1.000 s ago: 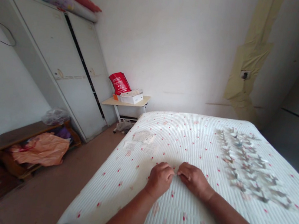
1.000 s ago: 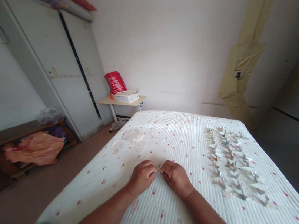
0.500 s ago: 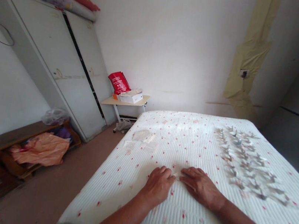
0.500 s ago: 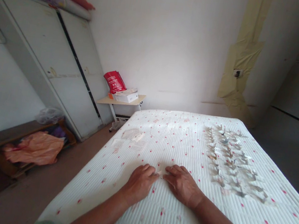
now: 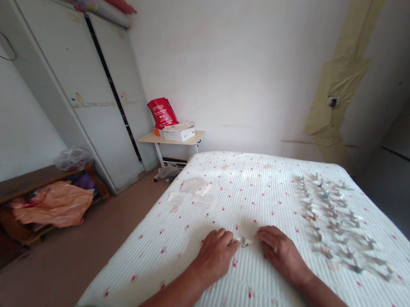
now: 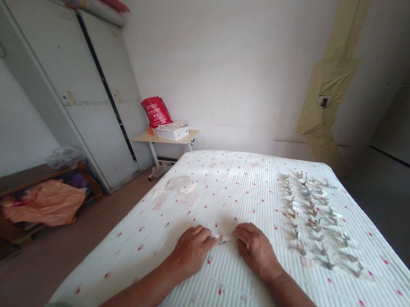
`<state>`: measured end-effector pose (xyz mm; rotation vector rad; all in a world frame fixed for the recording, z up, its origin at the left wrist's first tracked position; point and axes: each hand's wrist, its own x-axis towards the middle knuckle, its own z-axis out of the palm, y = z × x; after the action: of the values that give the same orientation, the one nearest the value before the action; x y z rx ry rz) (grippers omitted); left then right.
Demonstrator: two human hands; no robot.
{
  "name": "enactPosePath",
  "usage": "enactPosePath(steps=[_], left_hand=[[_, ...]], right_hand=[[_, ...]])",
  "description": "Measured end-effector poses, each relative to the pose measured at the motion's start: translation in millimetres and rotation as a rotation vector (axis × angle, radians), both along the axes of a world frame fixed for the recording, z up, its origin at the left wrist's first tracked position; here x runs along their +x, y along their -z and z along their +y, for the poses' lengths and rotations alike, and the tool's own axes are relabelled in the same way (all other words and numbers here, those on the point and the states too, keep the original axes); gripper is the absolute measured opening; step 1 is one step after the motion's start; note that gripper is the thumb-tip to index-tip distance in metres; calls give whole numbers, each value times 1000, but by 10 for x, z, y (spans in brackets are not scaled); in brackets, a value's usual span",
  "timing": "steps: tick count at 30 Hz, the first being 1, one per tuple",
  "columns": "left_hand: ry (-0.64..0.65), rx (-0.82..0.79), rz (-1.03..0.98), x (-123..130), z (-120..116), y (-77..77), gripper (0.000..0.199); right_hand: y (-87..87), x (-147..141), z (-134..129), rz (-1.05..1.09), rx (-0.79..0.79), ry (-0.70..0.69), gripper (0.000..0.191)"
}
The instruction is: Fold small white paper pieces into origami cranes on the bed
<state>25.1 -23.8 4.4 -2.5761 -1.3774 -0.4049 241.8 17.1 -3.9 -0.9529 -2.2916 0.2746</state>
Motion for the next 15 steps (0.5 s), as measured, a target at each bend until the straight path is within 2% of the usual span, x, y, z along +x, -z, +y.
enactPosePath(steps=[8, 15], left_hand=[[-10, -2, -13, 12, -8, -8, 23], [-15, -34, 10, 4, -11, -24, 23]], right_hand=[[-139, -180, -107, -306, 83, 30, 20], [-211, -186, -162, -409, 117, 76, 24]])
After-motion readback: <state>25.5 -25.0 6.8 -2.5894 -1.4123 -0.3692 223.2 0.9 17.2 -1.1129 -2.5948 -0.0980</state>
